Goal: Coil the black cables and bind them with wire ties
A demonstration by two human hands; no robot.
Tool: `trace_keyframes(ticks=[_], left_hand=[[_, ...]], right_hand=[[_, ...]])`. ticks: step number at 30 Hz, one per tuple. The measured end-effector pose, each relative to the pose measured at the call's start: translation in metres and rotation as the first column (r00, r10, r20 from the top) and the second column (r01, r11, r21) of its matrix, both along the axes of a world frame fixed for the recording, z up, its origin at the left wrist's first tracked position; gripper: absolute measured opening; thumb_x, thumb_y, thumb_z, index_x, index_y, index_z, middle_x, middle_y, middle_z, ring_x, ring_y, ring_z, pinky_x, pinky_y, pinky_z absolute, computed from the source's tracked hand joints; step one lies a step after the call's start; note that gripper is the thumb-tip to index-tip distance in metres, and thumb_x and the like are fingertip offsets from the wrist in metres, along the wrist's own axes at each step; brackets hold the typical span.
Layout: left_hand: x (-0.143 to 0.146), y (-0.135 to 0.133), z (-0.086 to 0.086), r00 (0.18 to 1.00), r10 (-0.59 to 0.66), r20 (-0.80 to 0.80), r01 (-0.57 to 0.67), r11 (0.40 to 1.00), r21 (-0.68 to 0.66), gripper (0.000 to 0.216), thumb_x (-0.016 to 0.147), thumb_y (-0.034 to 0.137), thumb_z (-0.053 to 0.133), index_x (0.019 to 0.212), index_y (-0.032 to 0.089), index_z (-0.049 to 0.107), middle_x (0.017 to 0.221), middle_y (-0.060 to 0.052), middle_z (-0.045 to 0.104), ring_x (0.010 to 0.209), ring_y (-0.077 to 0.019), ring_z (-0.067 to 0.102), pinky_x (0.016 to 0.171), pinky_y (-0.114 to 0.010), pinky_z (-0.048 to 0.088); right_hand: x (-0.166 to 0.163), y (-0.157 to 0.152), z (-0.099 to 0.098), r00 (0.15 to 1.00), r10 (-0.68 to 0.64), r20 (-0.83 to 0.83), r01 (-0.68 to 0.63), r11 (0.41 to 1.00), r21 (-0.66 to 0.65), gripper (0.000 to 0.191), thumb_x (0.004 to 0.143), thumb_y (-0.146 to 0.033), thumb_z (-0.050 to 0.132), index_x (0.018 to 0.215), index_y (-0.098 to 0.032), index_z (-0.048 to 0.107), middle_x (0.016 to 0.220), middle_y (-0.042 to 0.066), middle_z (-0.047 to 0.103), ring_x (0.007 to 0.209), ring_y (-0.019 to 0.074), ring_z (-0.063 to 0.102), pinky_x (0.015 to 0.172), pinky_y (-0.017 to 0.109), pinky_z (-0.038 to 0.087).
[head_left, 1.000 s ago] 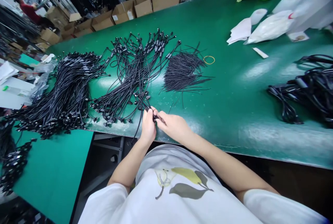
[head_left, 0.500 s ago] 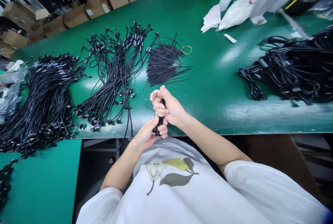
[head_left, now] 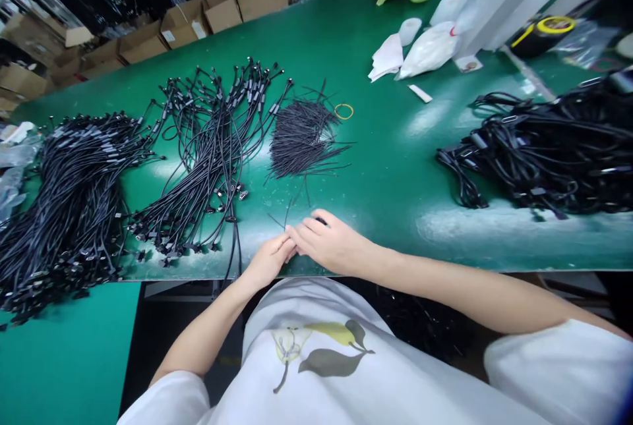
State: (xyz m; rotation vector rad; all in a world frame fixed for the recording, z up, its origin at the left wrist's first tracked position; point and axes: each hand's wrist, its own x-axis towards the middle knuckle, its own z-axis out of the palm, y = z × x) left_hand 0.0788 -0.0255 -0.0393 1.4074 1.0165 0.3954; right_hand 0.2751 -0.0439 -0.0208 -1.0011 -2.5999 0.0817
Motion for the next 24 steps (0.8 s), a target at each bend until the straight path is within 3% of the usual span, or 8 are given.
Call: trace_keyframes(ticks=[4,10,13,16,18,20,22,24], left_hand=[[-0.004,-0.002,-0.004,0.992,-0.117,-0.052,0.114,0.992,-0.062,0.043,0.090,0.055,0.042,0.077,0.016,0.056,0.057,0.004,0.042,0.054,-0.0121,0.037,0.056,-0.026,0.029],[-0.006,-0.004,-0.007,0.975,-0.208,-0.074,0.202,0.976,-0.086,0.039,0.094,0.048,0.035,0.078,0.017,0.052,0.058,0.004,0.040,0.055,-0.0125,0.038,0.056,-0.025,0.032],[-0.003,-0.008,-0.003,0.932,-0.248,-0.265,0.283,0.954,0.100,0.029,0.097,0.038,0.031,0.086,0.019,0.049,0.068,0.001,0.051,0.062,-0.0145,0.046,0.062,-0.027,0.037],[0.000,-0.011,0.001,0.821,-0.158,-0.548,0.402,0.843,0.358,0.023,0.098,0.029,0.030,0.090,0.018,0.049,0.083,-0.006,0.058,0.074,-0.0196,0.053,0.068,-0.031,0.040],[-0.001,-0.009,0.001,0.770,-0.094,-0.631,0.443,0.790,0.424,0.027,0.098,0.028,0.028,0.085,0.018,0.050,0.082,-0.008,0.058,0.074,-0.0214,0.054,0.067,-0.032,0.040],[-0.003,-0.004,-0.001,0.795,-0.081,-0.601,0.405,0.808,0.427,0.029,0.098,0.030,0.029,0.083,0.018,0.051,0.078,-0.006,0.058,0.071,-0.0203,0.054,0.066,-0.031,0.038],[-0.007,0.003,-0.007,0.880,-0.088,-0.466,0.284,0.885,0.369,0.029,0.097,0.033,0.032,0.082,0.019,0.053,0.071,-0.003,0.056,0.066,-0.0176,0.051,0.064,-0.029,0.036],[-0.011,0.010,-0.012,0.968,-0.037,-0.249,0.097,0.968,0.232,0.031,0.096,0.038,0.036,0.081,0.018,0.054,0.062,0.001,0.050,0.059,-0.0145,0.047,0.062,-0.027,0.034]], right_hand=[[0.000,-0.009,-0.013,0.976,0.036,0.216,-0.067,0.988,0.136,0.032,0.097,-0.016,0.033,0.118,-0.011,0.055,0.087,0.009,0.060,0.077,0.0198,0.049,0.067,0.035,0.036],[0.002,-0.004,-0.019,0.974,0.064,0.218,-0.106,0.976,0.188,0.023,0.094,-0.013,0.036,0.081,-0.016,0.055,0.071,0.005,0.050,0.063,0.0173,0.040,0.055,0.034,0.022],[0.003,0.002,-0.022,0.969,0.112,0.220,-0.152,0.973,0.173,0.021,0.093,-0.012,0.037,0.080,-0.015,0.053,0.070,0.005,0.050,0.063,0.0171,0.040,0.056,0.034,0.020],[-0.002,0.006,-0.021,0.967,0.081,0.240,-0.109,0.989,0.103,0.021,0.093,-0.013,0.036,0.081,-0.015,0.053,0.070,0.005,0.052,0.063,0.0178,0.042,0.057,0.033,0.021],[-0.007,0.007,-0.019,0.966,0.056,0.251,-0.067,0.997,0.037,0.021,0.093,-0.013,0.036,0.081,-0.015,0.053,0.070,0.006,0.053,0.064,0.0183,0.044,0.058,0.033,0.023],[-0.008,0.013,-0.015,0.969,0.058,0.240,-0.051,0.998,-0.036,0.021,0.094,-0.016,0.038,0.082,-0.015,0.056,0.071,0.006,0.056,0.065,0.0185,0.046,0.058,0.033,0.025],[0.000,0.031,-0.009,0.979,0.097,0.177,-0.078,0.991,-0.108,0.023,0.096,-0.023,0.039,0.086,-0.015,0.059,0.078,0.006,0.060,0.072,0.0183,0.050,0.062,0.031,0.030],[0.019,0.065,-0.007,0.997,0.041,0.073,-0.032,0.993,-0.116,0.027,0.099,-0.029,0.037,0.096,-0.017,0.061,0.093,0.007,0.063,0.085,0.0179,0.052,0.069,0.030,0.035]])
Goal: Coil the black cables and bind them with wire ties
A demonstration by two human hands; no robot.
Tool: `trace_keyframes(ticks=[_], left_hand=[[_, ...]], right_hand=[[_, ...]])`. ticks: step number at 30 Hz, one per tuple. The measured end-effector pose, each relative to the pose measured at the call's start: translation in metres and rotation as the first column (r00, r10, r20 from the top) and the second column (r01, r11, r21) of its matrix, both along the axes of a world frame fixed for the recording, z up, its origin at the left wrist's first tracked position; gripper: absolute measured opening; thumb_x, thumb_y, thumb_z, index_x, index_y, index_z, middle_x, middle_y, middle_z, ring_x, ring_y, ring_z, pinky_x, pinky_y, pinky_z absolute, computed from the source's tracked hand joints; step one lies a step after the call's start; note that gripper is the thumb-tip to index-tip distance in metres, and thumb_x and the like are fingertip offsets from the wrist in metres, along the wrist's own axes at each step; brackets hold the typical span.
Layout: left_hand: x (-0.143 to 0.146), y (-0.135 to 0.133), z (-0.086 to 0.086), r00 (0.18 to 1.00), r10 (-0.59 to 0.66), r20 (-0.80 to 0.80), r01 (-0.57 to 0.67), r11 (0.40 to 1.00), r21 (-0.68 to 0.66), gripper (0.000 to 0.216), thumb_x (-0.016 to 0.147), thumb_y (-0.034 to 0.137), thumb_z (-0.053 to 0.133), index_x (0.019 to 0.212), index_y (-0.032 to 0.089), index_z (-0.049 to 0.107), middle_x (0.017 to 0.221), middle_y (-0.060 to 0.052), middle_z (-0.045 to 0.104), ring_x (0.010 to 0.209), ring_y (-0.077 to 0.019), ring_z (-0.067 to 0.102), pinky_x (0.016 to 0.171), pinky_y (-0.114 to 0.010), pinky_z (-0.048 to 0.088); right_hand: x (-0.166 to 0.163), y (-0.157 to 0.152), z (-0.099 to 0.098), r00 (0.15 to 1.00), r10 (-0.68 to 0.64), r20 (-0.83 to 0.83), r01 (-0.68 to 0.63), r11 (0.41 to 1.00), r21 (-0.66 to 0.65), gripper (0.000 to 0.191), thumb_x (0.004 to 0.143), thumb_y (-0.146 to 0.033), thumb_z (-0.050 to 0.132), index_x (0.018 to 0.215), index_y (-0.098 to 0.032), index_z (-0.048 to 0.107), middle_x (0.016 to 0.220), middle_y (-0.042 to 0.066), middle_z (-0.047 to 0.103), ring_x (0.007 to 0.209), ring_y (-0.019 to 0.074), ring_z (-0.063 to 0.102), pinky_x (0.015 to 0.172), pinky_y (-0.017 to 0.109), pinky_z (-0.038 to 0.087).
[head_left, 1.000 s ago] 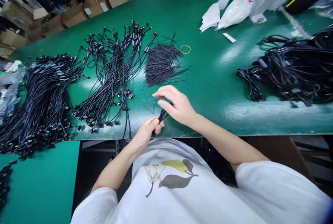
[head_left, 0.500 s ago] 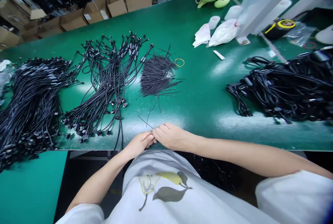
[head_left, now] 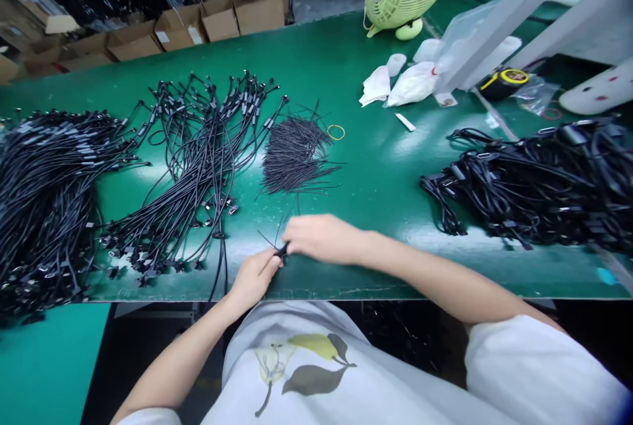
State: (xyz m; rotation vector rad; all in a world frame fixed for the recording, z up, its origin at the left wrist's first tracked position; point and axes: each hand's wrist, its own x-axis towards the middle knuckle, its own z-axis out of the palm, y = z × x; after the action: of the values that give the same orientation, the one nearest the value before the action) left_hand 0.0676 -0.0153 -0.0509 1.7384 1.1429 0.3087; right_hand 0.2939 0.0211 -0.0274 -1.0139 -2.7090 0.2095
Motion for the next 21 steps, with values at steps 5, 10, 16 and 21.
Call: trace_keyframes(ticks=[5,10,16,21], left_hand=[[0.002,0.011,0.003,0.780,0.413,0.470,-0.192,0.873,-0.447,0.031,0.090,0.045,0.051,0.082,0.015,0.053,0.059,0.006,0.039,0.053,-0.0090,0.036,0.055,-0.024,0.029],[0.004,0.010,0.013,0.634,0.558,0.535,-0.172,0.776,-0.607,0.032,0.083,0.044,0.064,0.082,0.013,0.055,0.061,0.005,0.039,0.053,-0.0064,0.036,0.054,-0.022,0.029],[0.015,0.004,0.012,0.572,0.615,0.543,-0.223,0.753,-0.619,0.035,0.083,0.044,0.065,0.089,0.010,0.059,0.062,0.005,0.038,0.050,-0.0047,0.034,0.050,-0.021,0.026],[0.038,0.000,0.011,0.597,0.541,0.592,-0.098,0.783,-0.615,0.050,0.083,0.045,0.064,0.120,0.013,0.054,0.062,0.006,0.039,0.050,-0.0061,0.034,0.050,-0.021,0.027]], right_hand=[[0.067,0.112,-0.017,0.841,-0.541,-0.026,0.535,0.823,0.188,0.037,0.096,-0.014,0.029,0.120,-0.013,0.057,0.128,0.016,0.053,0.103,0.0235,0.049,0.082,0.035,0.034],[0.099,0.148,-0.035,0.847,-0.505,0.165,0.463,0.854,0.237,0.033,0.095,-0.014,0.031,0.104,-0.011,0.063,0.124,0.018,0.056,0.102,0.0249,0.049,0.084,0.036,0.033],[0.084,0.070,-0.015,0.666,-0.746,0.004,0.744,0.664,0.068,0.030,0.093,-0.018,0.035,0.098,-0.009,0.064,0.094,0.017,0.065,0.082,0.0236,0.057,0.070,0.033,0.036],[0.008,-0.025,-0.008,0.748,-0.612,-0.257,0.436,0.744,-0.506,0.026,0.094,-0.034,0.045,0.090,-0.018,0.065,0.069,0.000,0.065,0.062,0.0133,0.057,0.060,0.024,0.039]])
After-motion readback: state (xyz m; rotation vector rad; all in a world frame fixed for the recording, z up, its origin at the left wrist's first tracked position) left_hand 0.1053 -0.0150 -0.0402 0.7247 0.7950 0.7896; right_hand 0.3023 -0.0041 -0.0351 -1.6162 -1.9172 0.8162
